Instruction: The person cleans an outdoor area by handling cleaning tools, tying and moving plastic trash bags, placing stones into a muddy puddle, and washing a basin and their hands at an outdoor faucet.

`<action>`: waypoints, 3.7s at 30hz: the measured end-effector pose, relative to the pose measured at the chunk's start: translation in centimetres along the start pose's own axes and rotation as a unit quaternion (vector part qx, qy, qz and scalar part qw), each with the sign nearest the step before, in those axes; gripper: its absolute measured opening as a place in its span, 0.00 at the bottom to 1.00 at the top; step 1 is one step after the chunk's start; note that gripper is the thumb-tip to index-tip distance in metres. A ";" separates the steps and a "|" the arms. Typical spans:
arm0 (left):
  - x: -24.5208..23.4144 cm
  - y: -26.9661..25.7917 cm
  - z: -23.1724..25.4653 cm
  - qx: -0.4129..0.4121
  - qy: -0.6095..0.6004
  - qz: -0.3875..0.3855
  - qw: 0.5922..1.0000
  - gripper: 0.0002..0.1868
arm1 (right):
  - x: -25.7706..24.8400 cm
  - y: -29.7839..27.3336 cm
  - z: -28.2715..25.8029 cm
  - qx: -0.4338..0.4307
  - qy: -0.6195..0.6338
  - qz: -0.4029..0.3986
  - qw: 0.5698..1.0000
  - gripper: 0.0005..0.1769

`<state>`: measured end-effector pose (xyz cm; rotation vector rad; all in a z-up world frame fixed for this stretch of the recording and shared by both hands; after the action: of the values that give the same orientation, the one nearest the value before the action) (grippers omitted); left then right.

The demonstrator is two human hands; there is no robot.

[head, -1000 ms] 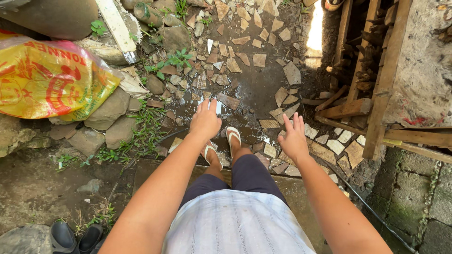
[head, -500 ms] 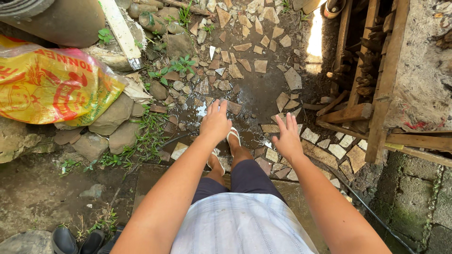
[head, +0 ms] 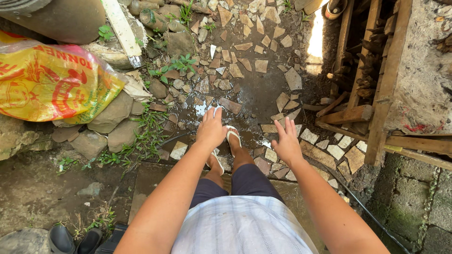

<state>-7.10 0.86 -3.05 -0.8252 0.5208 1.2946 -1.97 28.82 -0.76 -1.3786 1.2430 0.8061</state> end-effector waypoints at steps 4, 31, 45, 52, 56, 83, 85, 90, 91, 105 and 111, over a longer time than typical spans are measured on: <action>-0.3 -0.3 -0.7 -0.009 0.002 0.011 1.000 0.40 | 0.1 -0.1 -0.1 -0.015 -0.002 -0.004 1.000 0.46; 1.5 0.7 0.7 -0.008 0.016 -0.015 1.000 0.40 | 0.7 0.4 2.1 0.009 0.014 -0.003 1.000 0.46; -0.1 -0.1 -1.0 -0.022 0.043 0.008 0.999 0.39 | 0.8 1.9 0.9 -0.033 0.050 0.024 0.998 0.46; -3.2 1.7 -1.2 -0.055 0.048 0.039 0.997 0.39 | -1.7 5.8 -2.6 -0.084 0.074 0.054 0.992 0.47; -4.5 3.6 -1.4 -0.055 0.042 0.057 0.996 0.40 | -3.1 9.0 -4.1 -0.106 0.081 0.062 0.989 0.47; -0.2 45.0 13.6 -0.106 0.005 0.136 0.985 0.43 | -18.1 52.8 2.6 -0.171 0.063 0.015 0.983 0.46; -1.3 47.8 14.7 -0.098 0.012 0.129 0.987 0.45 | -19.5 55.2 2.3 -0.156 0.068 0.016 0.985 0.46; -4.3 55.3 13.8 -0.133 -0.015 0.124 0.983 0.44 | -20.8 62.1 0.4 -0.144 0.100 0.020 0.984 0.47; -4.6 57.0 13.3 -0.130 -0.014 0.123 0.984 0.44 | -20.7 63.8 0.2 -0.141 0.101 0.023 0.985 0.47; -20.7 85.0 10.3 -0.075 -0.017 0.092 0.993 0.41 | -22.8 86.4 -9.2 -0.129 0.167 0.115 0.971 0.42; -28.2 92.4 13.4 0.020 -0.082 0.203 0.976 0.18 | -26.7 94.2 -15.4 -0.114 0.159 0.124 0.973 0.19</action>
<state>-104.36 -0.96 4.26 -0.5879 0.6010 1.7045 -100.95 30.31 3.03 -1.6034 1.6355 0.9485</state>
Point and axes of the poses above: each hand's wrist, its own y-axis towards the middle knuckle, its own x-axis out of the palm, z = x × y, the point moved 9 cm from there along y, towards the middle knuckle, and after that the axes turned 11 degrees about z, right-handed, at the moved point
